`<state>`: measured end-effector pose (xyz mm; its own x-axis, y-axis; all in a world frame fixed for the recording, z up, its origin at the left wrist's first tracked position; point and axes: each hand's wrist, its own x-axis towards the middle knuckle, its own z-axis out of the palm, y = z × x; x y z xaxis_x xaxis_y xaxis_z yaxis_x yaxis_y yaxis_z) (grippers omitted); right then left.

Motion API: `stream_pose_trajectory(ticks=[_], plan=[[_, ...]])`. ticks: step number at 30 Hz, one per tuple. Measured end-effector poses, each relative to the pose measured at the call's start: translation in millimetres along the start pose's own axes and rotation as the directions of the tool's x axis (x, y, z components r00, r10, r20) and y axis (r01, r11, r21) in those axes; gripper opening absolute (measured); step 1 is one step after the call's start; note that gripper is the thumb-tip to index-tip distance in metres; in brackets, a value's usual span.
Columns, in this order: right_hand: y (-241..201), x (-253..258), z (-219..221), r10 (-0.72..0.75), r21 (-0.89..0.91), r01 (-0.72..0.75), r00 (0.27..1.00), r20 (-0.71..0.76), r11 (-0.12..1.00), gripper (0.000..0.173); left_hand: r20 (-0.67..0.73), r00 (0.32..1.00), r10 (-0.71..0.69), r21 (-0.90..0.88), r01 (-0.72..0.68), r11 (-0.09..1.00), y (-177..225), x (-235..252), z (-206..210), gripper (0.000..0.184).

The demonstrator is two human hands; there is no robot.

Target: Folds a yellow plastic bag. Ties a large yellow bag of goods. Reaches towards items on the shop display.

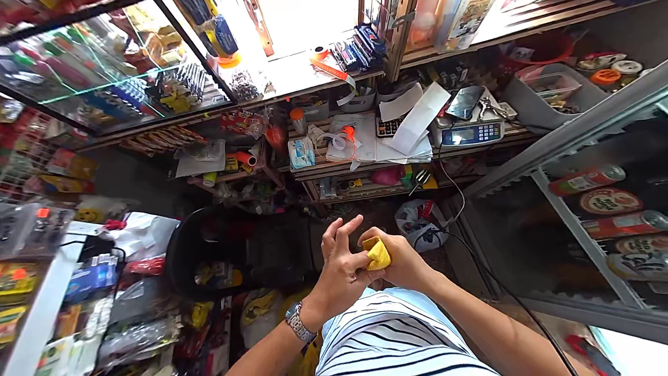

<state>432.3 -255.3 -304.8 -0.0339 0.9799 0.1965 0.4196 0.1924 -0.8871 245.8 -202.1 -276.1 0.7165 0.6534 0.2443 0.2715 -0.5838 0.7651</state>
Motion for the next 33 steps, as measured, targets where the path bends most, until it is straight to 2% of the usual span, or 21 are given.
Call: stream_pose_trajectory(ticks=[2,5,7,8,9,10,11,13,14,16,17,18,20,24,28,31,33], plan=[[3,-3,-4,-0.016,-0.086,0.032,0.984,0.179,0.996,0.038,0.155,0.987,-0.035,0.038,0.029,0.999,-5,-7,0,0.03],[0,-7,2,-0.03,-0.17,0.095,0.935,0.353,0.981,0.039,0.255,0.965,-0.066,0.003,0.067,0.998,-10,-19,10,0.042],[1,-10,8,-0.012,-0.164,0.076,0.933,0.359,0.983,0.039,0.287,0.955,-0.079,-0.079,0.106,0.991,-16,-23,14,0.046],[3,-12,12,-0.004,-0.106,0.041,0.946,0.324,0.994,0.038,0.289,0.954,-0.078,-0.093,0.11,0.99,-16,-23,13,0.047],[5,-13,16,0.002,-0.009,0.0,0.963,0.27,1.0,0.036,0.258,0.964,-0.068,-0.07,0.088,0.994,-15,-20,12,0.046],[7,-12,19,0.014,0.112,-0.039,0.976,0.216,0.993,0.036,0.16,0.986,-0.046,-0.019,0.049,0.999,-11,-17,12,0.044],[7,-11,20,0.024,0.222,-0.064,0.984,0.177,0.973,0.037,0.008,1.0,-0.016,0.031,0.016,0.999,-8,-13,15,0.046],[2,-6,19,0.028,0.403,-0.093,0.986,0.164,0.911,0.035,-0.238,0.971,0.006,0.038,0.003,0.999,-3,-2,18,0.052],[0,-4,18,0.02,0.469,-0.106,0.982,0.185,0.877,0.034,-0.264,0.964,-0.014,-0.027,0.007,1.0,0,3,17,0.06],[-2,-4,15,-0.018,0.535,-0.135,0.962,0.272,0.834,0.042,-0.198,0.979,-0.045,-0.19,0.006,0.982,2,7,13,0.08],[-2,-3,12,-0.036,0.534,-0.153,0.944,0.328,0.831,0.045,-0.173,0.984,-0.028,-0.187,-0.005,0.982,2,7,11,0.079],[-4,-2,7,-0.058,0.515,-0.165,0.919,0.39,0.841,0.047,-0.178,0.984,0.003,-0.138,-0.028,0.99,1,7,9,0.069],[-6,-3,4,-0.067,0.472,-0.191,0.876,0.477,0.86,0.043,-0.172,0.985,0.023,-0.085,-0.038,0.996,-1,6,8,0.056],[-13,-18,17,-0.084,0.45,-0.128,0.903,0.421,0.884,0.032,-0.068,0.997,-0.035,-0.372,0.008,0.928,-5,8,10,0.051],[-6,-31,25,-0.066,0.308,-0.095,0.878,0.473,0.947,0.03,0.03,0.999,-0.045,-0.451,0.054,0.891,-15,-2,23,0.051],[10,-29,17,-0.058,0.244,-0.105,0.813,0.579,0.964,0.027,0.101,0.995,0.011,-0.399,0.03,0.916,-24,-8,24,0.045],[32,-21,12,-0.067,0.262,-0.133,0.769,0.635,0.956,0.027,0.21,0.975,0.067,-0.265,-0.009,0.964,-31,-9,11,0.035]])
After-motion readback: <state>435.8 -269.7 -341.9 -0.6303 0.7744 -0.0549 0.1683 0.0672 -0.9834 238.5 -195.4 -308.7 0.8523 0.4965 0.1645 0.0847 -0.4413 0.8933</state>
